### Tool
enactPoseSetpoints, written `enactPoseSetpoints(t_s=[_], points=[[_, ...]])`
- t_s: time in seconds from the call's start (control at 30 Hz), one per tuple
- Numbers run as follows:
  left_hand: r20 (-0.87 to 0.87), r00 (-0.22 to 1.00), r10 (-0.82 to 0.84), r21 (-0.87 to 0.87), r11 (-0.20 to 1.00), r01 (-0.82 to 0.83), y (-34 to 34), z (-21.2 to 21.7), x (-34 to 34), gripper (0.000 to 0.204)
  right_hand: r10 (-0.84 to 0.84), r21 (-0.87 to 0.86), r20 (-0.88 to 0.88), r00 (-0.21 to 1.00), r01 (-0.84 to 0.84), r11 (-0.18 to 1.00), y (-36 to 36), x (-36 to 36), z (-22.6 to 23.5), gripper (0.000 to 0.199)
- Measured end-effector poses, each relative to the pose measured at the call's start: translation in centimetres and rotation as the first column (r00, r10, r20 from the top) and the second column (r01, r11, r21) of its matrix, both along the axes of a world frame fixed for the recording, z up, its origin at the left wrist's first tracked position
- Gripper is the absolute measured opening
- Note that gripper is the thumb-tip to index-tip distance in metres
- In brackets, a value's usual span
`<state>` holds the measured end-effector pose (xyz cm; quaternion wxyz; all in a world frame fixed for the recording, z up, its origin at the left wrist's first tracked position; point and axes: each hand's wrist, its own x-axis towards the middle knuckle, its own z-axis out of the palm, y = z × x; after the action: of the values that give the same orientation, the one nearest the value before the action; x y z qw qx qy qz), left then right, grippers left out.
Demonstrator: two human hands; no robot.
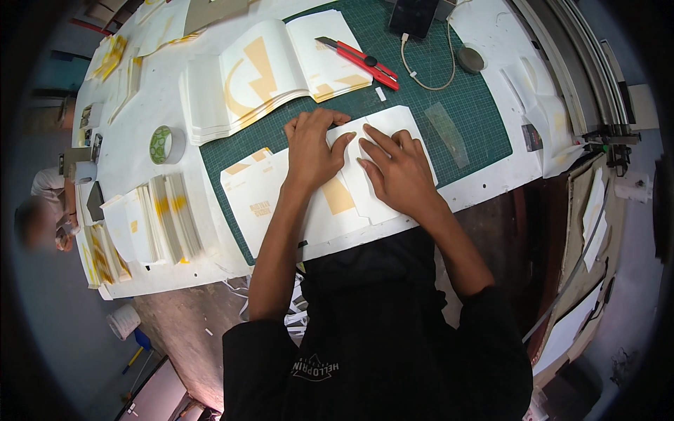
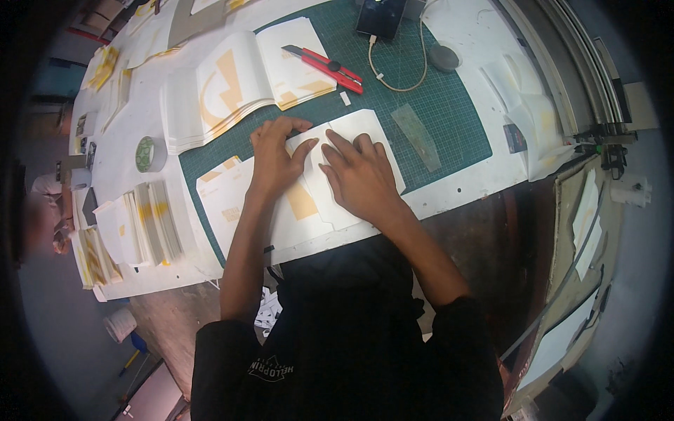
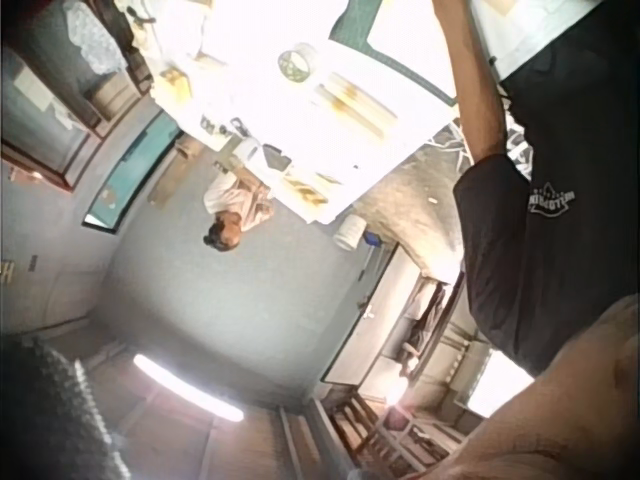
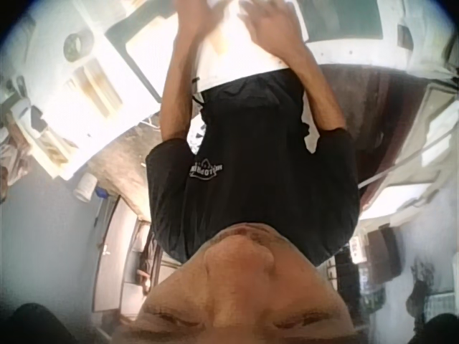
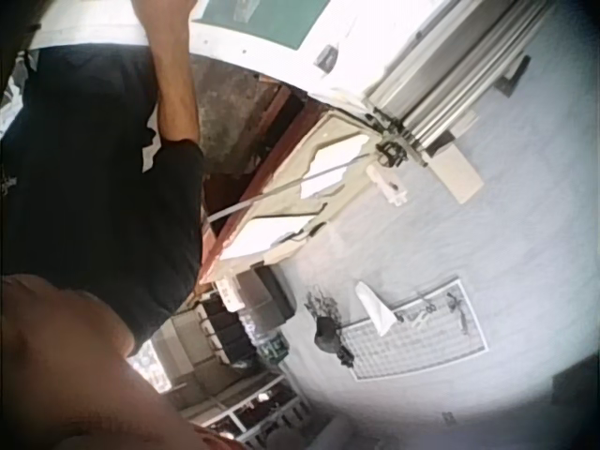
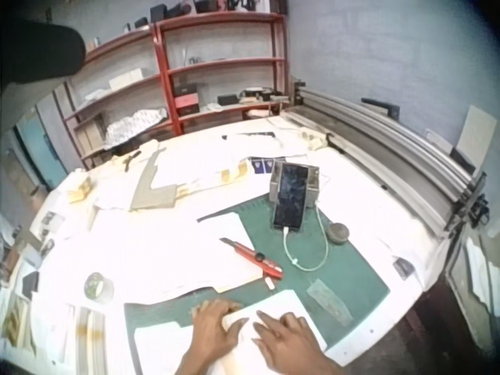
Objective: The person repeatedly opens a book, smooths the pages with both hands, and closes it. They handle multiple books one at a time on a green cutting mat, occasionally using a plastic scraper to press the pages. The books are stacked on the table as they are processed.
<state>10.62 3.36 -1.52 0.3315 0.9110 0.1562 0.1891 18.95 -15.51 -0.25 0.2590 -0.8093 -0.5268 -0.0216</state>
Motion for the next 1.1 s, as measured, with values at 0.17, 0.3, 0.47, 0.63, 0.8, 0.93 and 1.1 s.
enactPoseSetpoints(t_s=[0.17, 0.3, 0.47, 0.63, 0.8, 0.93, 1.1], points=[[0.009, 1.000, -0.011, 0.016, 1.000, 0.011, 0.0, 0.0, 0.0, 0.024, -0.016, -0.029, -0.014, 1.000, 0.016, 0.999, 0.4, -0.2, 0.5, 0.024], [0.006, 1.000, -0.014, 0.025, 1.000, 0.014, 0.0, -0.1, 0.0, 0.022, -0.013, -0.041, -0.035, 0.999, 0.012, 0.999, 0.7, 0.2, 0.6, 0.019], [0.018, 0.999, -0.034, 0.050, 0.998, 0.033, 0.1, 0.0, 0.0, 0.014, 0.004, 0.041, -0.096, 0.995, 0.000, 0.999, 1.5, 2.7, -0.4, 0.010], [0.014, 0.999, -0.031, 0.055, 0.998, 0.030, 0.0, -0.1, 0.0, 0.012, 0.020, 0.016, -0.186, 0.982, -0.018, 1.000, 3.6, 6.5, -0.6, 0.015], [-0.006, 1.000, -0.015, 0.046, 0.999, 0.016, -0.1, -0.1, 0.0, 0.013, -0.068, -0.116, -0.195, 0.978, 0.045, 0.992, 2.9, 5.5, 0.8, 0.031], [0.007, 1.000, -0.023, 0.056, 0.998, 0.023, -0.1, -0.2, 0.0, 0.012, -0.062, -0.213, -0.201, 0.978, 0.019, 0.977, -0.4, 3.9, 1.5, 0.038], [-0.023, 1.000, -0.014, 0.052, 0.999, 0.016, -0.2, 0.0, 0.0, 0.012, -0.105, -0.309, -0.243, 0.964, 0.026, 0.951, -3.6, 1.7, 2.4, 0.038]])
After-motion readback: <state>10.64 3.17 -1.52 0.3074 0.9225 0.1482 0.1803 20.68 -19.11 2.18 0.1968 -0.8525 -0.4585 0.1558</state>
